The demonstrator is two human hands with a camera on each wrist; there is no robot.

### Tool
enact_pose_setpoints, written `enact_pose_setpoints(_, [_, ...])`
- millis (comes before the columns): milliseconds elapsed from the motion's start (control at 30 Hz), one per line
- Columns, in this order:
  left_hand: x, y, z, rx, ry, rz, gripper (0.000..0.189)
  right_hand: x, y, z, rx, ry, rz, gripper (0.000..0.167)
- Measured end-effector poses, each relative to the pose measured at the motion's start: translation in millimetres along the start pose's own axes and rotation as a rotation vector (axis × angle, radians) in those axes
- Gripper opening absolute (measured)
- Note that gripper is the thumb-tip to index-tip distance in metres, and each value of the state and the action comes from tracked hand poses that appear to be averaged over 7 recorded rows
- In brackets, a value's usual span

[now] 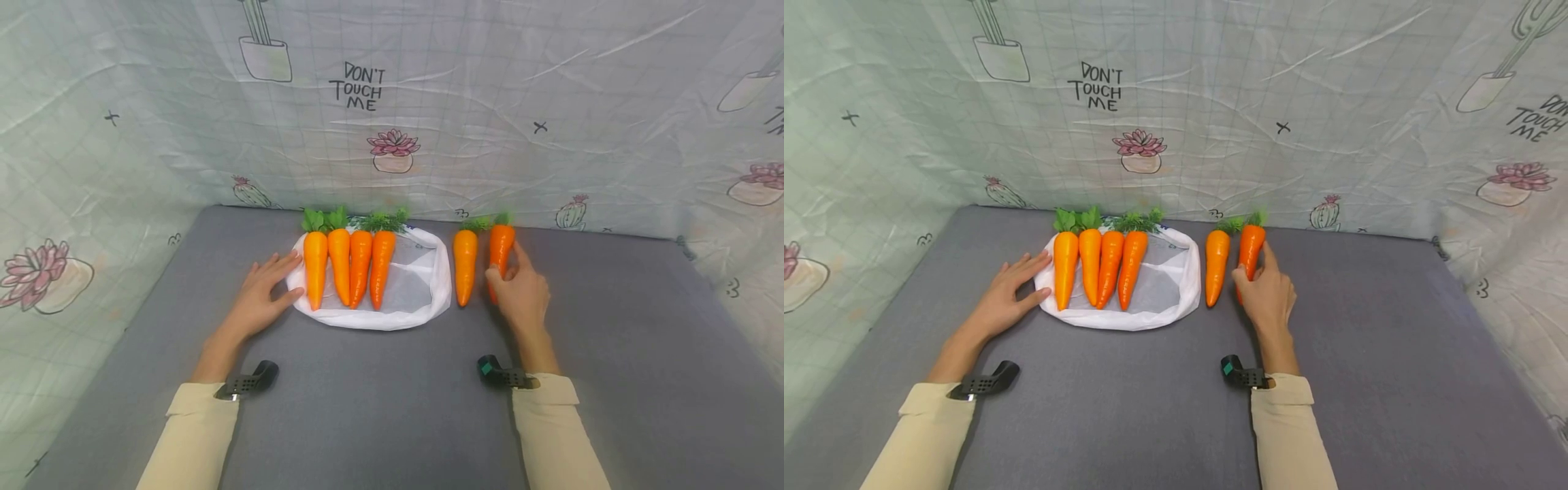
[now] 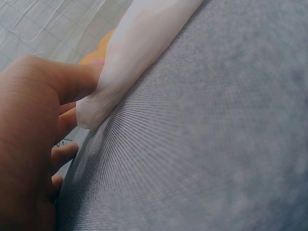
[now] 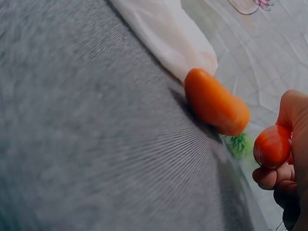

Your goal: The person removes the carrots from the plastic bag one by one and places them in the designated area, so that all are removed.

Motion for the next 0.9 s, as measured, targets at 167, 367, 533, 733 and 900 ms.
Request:
enact_pose_setpoints(167, [-0.3, 0.2, 0.9, 0.002, 0.001, 0.0, 0.061, 4, -1.6, 2, -0.011, 0.025, 0.006, 0.064])
enact_pose_setpoints(367, [-0.2, 0.5, 0.3, 0.0, 0.003, -0.002, 0.062, 7, -2.1, 3, -0.018, 0.072, -0.001, 0.063])
enact_pose_setpoints(533, [-0.5, 0.6, 0.3, -0.002, 0.0, -0.001, 0.062, 12, -2.1, 6, -0.013, 0.088, -0.023, 0.063])
enact_pose_setpoints(733, [-0.2, 0.8, 1.1, -0.007, 0.006, -0.009, 0.062, 18, -3.9, 10, 0.008, 0.092, -0.06, 0.064])
enact_pose_setpoints(900, [-0.4, 0.6, 1.8, -0.008, 0.005, -0.01, 0.062, 20, -4.5, 10, 0.002, 0.08, -0.077, 0.065])
Point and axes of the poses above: each hand's wrist, its own y-axis towards the middle knuckle, its own x-axis out of the palm, z = x × y, the point moved 10 cm from there along y, towards the middle knuckle, and after that the axes turned 2 degrees about -y, right-handed, at the moved point
